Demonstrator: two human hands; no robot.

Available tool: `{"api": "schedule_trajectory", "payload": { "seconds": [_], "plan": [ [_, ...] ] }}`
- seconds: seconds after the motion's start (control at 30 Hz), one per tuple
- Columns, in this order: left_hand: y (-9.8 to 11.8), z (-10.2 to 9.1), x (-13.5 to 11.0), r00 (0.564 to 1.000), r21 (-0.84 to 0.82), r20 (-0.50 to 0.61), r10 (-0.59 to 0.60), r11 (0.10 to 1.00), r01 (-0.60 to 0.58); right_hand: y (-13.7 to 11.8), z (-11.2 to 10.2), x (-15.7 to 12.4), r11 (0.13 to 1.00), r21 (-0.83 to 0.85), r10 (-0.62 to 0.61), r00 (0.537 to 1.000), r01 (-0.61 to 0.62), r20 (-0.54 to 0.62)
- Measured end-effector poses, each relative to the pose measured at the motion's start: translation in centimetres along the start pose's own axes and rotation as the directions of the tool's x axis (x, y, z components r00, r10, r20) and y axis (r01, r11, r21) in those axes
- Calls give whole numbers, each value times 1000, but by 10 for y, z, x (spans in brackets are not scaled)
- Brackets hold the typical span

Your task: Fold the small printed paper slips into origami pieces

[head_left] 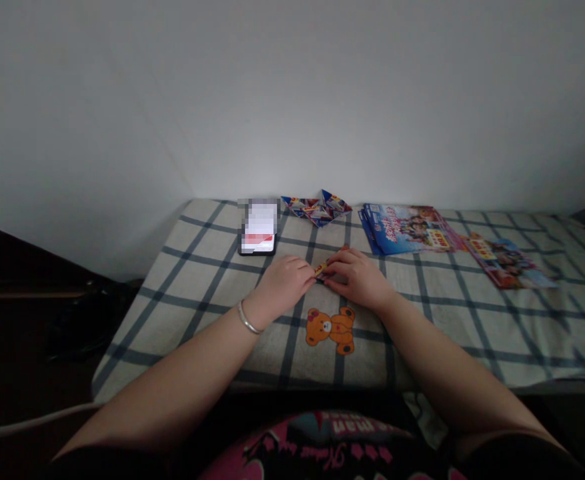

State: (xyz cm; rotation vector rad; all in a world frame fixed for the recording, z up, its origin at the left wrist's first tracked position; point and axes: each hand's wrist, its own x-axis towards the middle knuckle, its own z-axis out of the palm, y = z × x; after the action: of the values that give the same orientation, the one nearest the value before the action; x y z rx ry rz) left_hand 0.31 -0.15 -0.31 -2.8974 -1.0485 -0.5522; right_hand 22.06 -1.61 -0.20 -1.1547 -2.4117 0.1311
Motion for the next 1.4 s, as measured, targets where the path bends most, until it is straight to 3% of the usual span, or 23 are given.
{"api": "schedule_trajectory", "payload": {
  "seconds": [0.4, 0.83, 1.07, 1.4],
  "plan": [
    [1, 1, 1, 976, -201, -18, -218, 957, 210, -4, 13, 7, 990, -70, 120, 993, -121, -17],
    [1, -1, 1, 996, -75, -28, -87, 994, 85, -3, 14, 7, 990, -70, 124, 992, -124, -8],
    [-5, 2, 2, 993, -151, -60, -98, 985, 88, -5, 13, 6, 993, -54, 107, 994, -108, -7],
    [-8, 0, 2, 996, -234, -20, -87, 969, 80, 0, 18, 8, 995, 27, 100, 995, -100, 3]
  ]
}}
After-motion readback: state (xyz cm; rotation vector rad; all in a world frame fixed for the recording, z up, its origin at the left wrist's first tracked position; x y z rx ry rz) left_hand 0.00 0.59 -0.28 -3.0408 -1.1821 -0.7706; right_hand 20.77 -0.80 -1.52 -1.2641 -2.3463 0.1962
